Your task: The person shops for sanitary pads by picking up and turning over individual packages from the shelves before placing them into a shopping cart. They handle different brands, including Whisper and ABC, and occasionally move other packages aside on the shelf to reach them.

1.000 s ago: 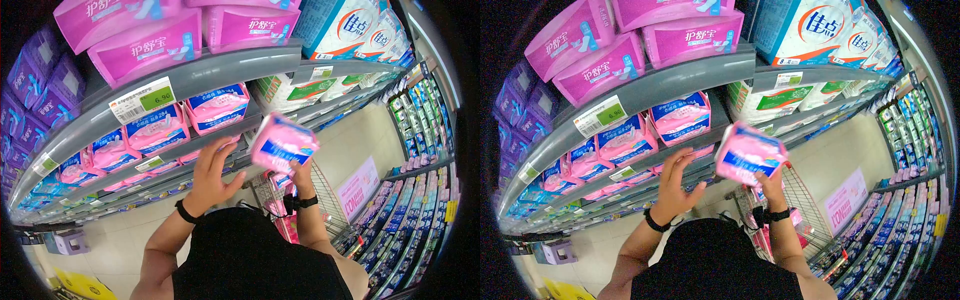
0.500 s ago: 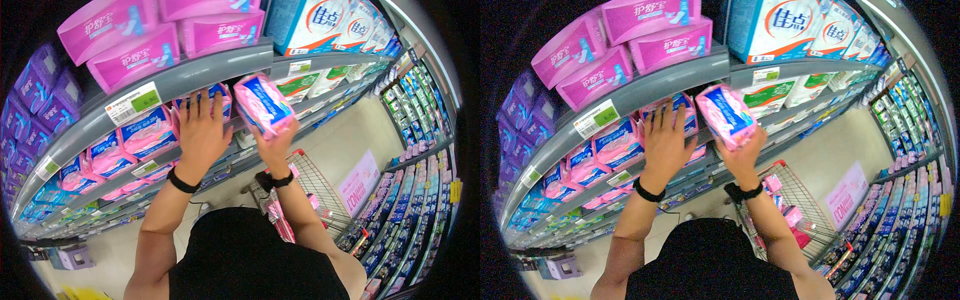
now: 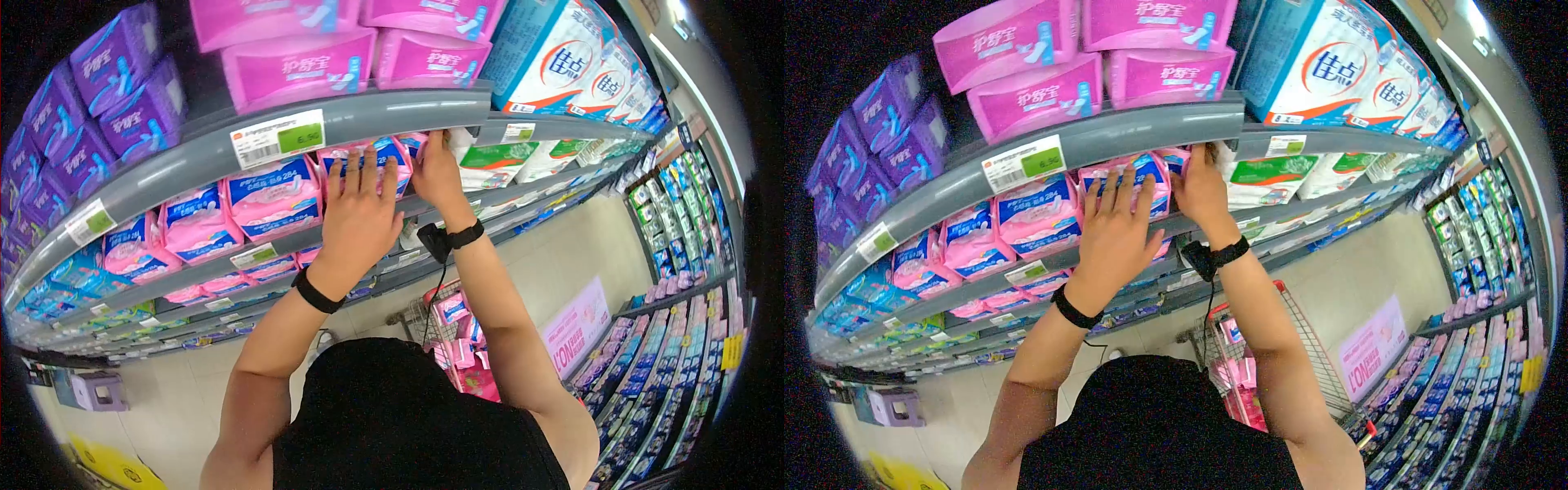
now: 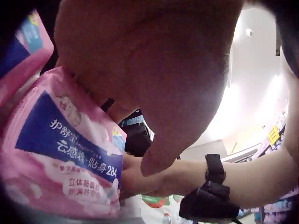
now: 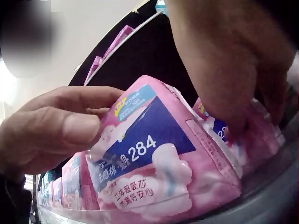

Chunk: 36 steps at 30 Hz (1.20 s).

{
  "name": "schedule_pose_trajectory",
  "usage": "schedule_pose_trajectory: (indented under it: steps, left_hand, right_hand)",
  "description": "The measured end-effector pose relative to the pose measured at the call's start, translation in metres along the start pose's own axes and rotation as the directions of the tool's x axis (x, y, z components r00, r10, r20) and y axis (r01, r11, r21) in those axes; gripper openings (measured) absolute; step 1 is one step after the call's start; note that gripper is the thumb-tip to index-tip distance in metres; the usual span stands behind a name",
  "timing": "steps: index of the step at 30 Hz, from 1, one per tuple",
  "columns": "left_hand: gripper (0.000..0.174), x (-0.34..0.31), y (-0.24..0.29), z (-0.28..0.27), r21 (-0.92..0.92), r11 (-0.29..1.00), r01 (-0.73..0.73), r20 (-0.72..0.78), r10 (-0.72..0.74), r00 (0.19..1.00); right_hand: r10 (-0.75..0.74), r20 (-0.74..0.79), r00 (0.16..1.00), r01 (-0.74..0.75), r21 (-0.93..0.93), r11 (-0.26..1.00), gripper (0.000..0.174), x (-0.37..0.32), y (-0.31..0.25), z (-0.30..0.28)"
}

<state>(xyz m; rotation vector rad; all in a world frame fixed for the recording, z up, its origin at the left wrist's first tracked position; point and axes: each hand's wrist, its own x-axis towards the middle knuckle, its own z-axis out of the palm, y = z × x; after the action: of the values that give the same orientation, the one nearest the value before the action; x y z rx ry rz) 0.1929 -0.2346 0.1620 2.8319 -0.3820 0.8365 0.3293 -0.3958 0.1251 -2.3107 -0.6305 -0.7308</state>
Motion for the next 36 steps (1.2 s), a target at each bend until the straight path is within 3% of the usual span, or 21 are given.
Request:
schedule_pose_trajectory:
  steps: [4, 5, 9, 12, 13, 16, 17, 20, 25, 28, 29, 32, 33, 36]
  left_hand:
    - [0.077, -0.002, 0.0, 0.003, -0.007, 1.0, -0.004, -0.03, 0.004, 1.0]
    - [0.077, -0.002, -0.001, 0.002, -0.01, 1.0, -0.007, -0.033, 0.007, 0.999]
    - [0.077, -0.001, -0.001, 0.0, -0.008, 1.0, -0.005, -0.012, 0.004, 1.0]
    - [0.078, 0.002, 0.0, 0.0, -0.007, 1.0, -0.004, -0.006, 0.004, 1.0]
    - [0.078, 0.002, 0.001, 0.0, -0.004, 1.0, -0.004, -0.007, 0.004, 1.0]
    - [0.079, 0.002, 0.002, 0.0, 0.005, 1.0, -0.006, -0.003, 0.006, 1.0]
    - [0.079, 0.003, 0.003, 0.0, 0.009, 1.0, -0.006, -0.003, 0.006, 1.0]
    - [0.079, 0.003, 0.003, 0.0, 0.016, 1.0, -0.008, -0.004, 0.008, 1.0]
    - [0.078, 0.006, 0.005, -0.001, 0.035, 0.999, -0.011, 0.005, 0.011, 1.0]
    - [0.078, 0.007, 0.006, -0.001, 0.039, 0.999, -0.017, 0.011, 0.016, 1.0]
    - [0.078, 0.007, 0.006, -0.001, 0.039, 0.999, -0.018, 0.014, 0.017, 1.0]
    - [0.079, 0.009, 0.01, 0.001, 0.067, 0.998, -0.006, 0.02, 0.004, 1.0]
    - [0.08, 0.011, 0.011, 0.001, 0.074, 0.997, -0.005, 0.018, 0.003, 1.0]
    - [0.08, 0.008, 0.012, 0.003, 0.09, 0.996, -0.007, 0.029, 0.005, 1.0]
  right_hand:
    - [-0.217, 0.076, 0.973, 0.216, 0.013, 0.976, 0.065, 0.018, 0.033, 0.017]
    - [-0.206, 0.119, 0.971, 0.196, 0.088, 0.977, 0.058, 0.023, 0.04, 0.021]
    - [-0.173, 0.324, 0.93, 0.092, 0.252, 0.963, 0.054, 0.04, 0.054, 0.029]
    - [-0.176, 0.422, 0.889, 0.059, 0.277, 0.959, 0.055, 0.045, 0.038, 0.018]
    - [-0.218, 0.409, 0.886, 0.13, 0.232, 0.964, 0.058, 0.046, 0.034, 0.017]
    - [-0.288, 0.398, 0.871, 0.136, 0.367, 0.92, 0.059, 0.044, 0.023, 0.017]
    - [-0.219, 0.425, 0.879, 0.076, 0.328, 0.942, 0.057, 0.044, 0.031, 0.027]
    - [-0.232, 0.455, 0.86, -0.029, 0.497, 0.867, 0.052, 0.041, 0.019, 0.014]
    - [-0.141, 0.381, 0.914, -0.079, 0.508, 0.858, 0.044, 0.026, 0.03, 0.021]
    - [-0.072, 0.353, 0.933, -0.188, 0.648, 0.738, 0.045, 0.008, 0.028, 0.014]
    - [-0.09, 0.334, 0.938, -0.137, 0.598, 0.79, 0.049, 0.003, 0.023, 0.006]
    - [-0.122, 0.283, 0.951, -0.101, 0.66, 0.745, 0.058, -0.017, 0.017, -0.011]
    - [-0.13, 0.338, 0.932, -0.176, 0.736, 0.654, 0.065, -0.023, 0.022, -0.011]
    - [0.049, 0.352, 0.935, -0.324, 0.785, 0.528, 0.071, -0.04, 0.034, -0.019]
